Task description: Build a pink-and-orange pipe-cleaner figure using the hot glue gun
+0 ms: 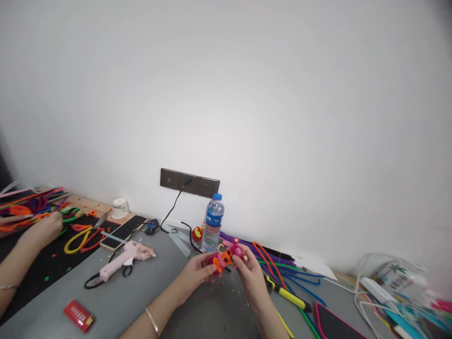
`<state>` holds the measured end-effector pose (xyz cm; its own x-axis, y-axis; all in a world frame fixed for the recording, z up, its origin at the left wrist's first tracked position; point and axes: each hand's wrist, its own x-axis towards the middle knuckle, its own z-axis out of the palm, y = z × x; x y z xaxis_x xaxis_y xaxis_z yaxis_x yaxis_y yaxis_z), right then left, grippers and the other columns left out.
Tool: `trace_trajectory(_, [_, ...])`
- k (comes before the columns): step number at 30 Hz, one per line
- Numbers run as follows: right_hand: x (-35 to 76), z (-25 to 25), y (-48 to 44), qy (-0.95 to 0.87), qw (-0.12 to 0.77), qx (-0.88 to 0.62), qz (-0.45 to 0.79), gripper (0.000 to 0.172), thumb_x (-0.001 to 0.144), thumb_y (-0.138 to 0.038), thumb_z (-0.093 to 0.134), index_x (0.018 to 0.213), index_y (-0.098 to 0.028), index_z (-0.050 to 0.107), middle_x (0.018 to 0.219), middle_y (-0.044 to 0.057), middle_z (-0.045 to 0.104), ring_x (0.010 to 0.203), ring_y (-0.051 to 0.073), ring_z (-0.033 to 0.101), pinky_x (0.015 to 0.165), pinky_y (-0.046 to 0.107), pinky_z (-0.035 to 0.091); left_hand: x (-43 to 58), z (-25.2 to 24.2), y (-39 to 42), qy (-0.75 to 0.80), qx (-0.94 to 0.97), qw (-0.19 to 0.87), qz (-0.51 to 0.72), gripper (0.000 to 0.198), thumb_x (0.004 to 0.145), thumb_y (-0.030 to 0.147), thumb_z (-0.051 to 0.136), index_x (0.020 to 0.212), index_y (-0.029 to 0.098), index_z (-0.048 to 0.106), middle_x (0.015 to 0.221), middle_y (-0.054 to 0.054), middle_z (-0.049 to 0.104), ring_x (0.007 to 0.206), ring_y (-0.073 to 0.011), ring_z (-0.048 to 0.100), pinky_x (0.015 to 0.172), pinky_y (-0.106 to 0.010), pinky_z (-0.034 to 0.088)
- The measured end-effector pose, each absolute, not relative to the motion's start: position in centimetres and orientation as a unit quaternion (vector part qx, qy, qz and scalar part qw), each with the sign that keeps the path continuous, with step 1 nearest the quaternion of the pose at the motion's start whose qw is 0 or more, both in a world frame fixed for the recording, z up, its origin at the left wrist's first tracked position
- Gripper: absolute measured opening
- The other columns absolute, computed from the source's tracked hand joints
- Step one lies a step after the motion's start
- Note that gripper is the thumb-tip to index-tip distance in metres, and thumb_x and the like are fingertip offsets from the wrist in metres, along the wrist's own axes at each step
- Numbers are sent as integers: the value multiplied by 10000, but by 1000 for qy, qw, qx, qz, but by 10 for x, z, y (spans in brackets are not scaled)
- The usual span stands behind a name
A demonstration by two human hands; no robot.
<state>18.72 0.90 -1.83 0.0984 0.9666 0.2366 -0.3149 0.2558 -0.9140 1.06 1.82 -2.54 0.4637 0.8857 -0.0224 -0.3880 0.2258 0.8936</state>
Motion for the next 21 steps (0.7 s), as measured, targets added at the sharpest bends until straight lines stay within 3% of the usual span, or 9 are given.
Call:
trace_trajectory(8, [186, -22, 10, -475, 640, -359, 485, 315, 719, -359, 761, 977, -239, 624, 871, 24, 703, 796, 203, 626, 719, 287, 487, 11, -36, 25, 315, 474, 697, 437, 545, 646, 428, 801, 1092, 137, 684, 939, -101, 728, 756, -179, 663, 590, -220, 456])
trace_trajectory(13, [185, -17, 8, -475, 647, -361, 474, 330, 690, -368, 781, 941, -221, 624, 846, 29, 703, 760, 198, 629, 703, 284, 492, 12, -42, 29, 307, 480, 685, 454, 636, 632, 433, 806, 1177, 158, 629, 949, -97, 720, 773, -185, 643, 573, -220, 456])
trace_trajectory(18, [184, -17, 8, -466, 650, -370, 473, 354, 681, -367, 789, 949, -205, 626, 875, 51, 710, 773, 215, 637, 702, 305, 501, 12, -34, 24, 322, 473, 675, 466, 682, 618, 444, 814, 1201, 169, 592, 829, -56, 710, 737, -171, 616, 590, -225, 452])
trace_trajectory(21, [185, -19, 9, -448, 658, -366, 482, 368, 670, -368, 800, 958, -215, 630, 890, 50, 717, 805, 228, 645, 726, 317, 502, 11, -31, 21, 307, 468, 682, 471, 642, 654, 473, 782, 1185, 169, 589, 863, -62, 706, 725, -160, 615, 597, -229, 453])
